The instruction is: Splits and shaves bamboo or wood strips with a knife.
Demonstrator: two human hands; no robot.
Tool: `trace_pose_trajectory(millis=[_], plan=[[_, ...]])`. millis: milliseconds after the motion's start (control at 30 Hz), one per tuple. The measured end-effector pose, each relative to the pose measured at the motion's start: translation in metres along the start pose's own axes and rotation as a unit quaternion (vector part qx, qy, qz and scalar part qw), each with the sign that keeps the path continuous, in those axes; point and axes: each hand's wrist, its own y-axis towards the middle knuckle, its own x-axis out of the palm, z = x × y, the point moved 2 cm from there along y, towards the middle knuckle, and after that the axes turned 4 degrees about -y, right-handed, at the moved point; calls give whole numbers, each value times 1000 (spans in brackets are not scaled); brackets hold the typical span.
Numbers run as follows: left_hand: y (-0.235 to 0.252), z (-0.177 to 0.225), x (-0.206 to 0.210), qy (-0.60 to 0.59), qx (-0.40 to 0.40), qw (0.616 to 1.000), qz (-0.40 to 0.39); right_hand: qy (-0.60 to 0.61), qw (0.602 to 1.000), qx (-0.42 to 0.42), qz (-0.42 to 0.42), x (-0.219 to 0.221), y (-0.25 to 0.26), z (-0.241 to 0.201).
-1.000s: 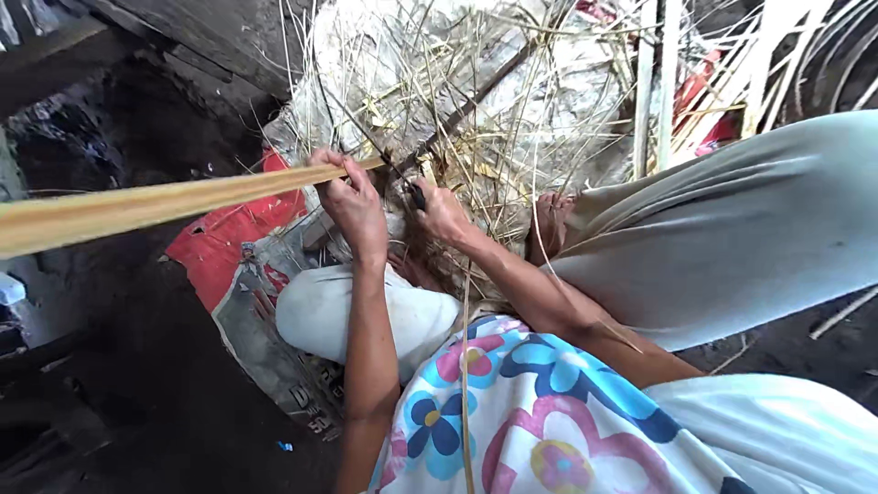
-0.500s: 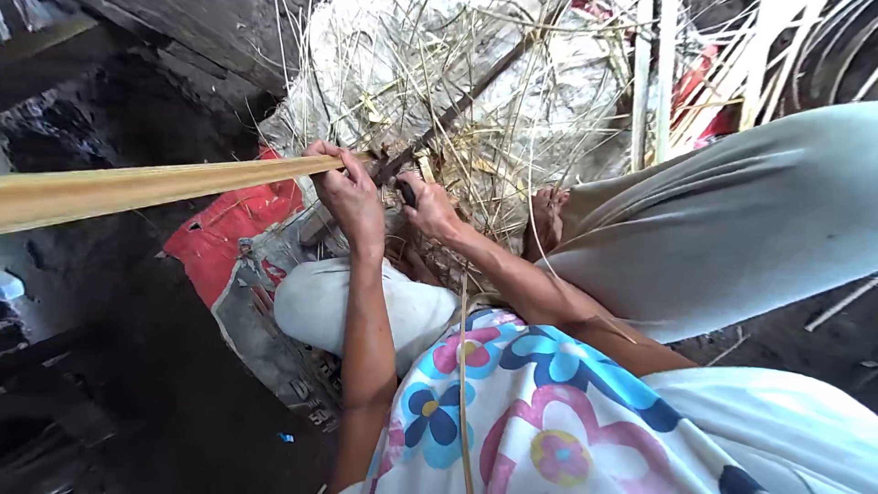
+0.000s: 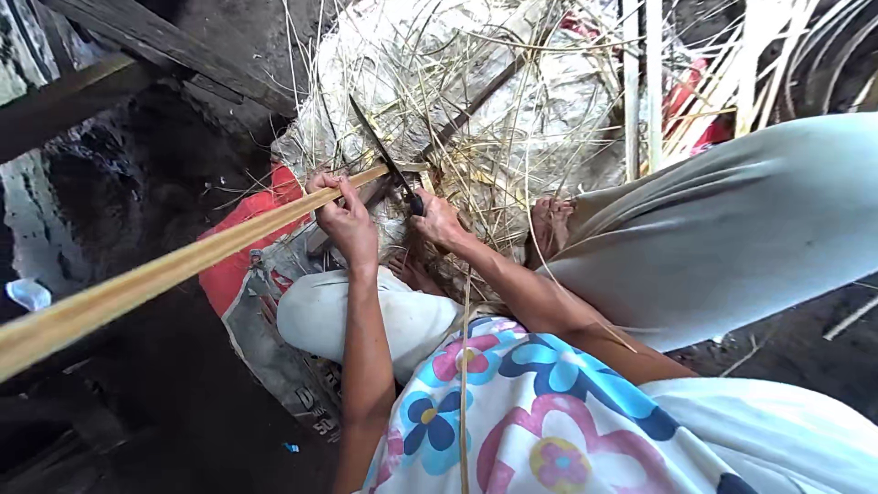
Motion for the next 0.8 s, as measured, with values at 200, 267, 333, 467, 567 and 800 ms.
trace_pose_trajectory(millis=[200, 267, 333, 467, 567, 800], plan=[[-9, -7, -3, -49, 6, 999, -17, -39, 996, -76, 14, -3, -9, -18], [-7, -8, -4, -45, 8, 999, -10, -41, 997, -60, 7, -3, -9, -21], [-12, 0, -5, -13, 11, 999, -37, -48, 997, -62, 13, -4, -16, -28], [-24, 18, -5, 64, 41, 992, -96, -38, 994, -96, 32, -4, -18, -27], [-24, 20, -7, 66, 37, 993, -93, -36, 999, -29, 4, 2, -2, -7], [-25, 18, -8, 79, 29, 992, -91, -12, 999, -45, 3, 6, -7, -11]])
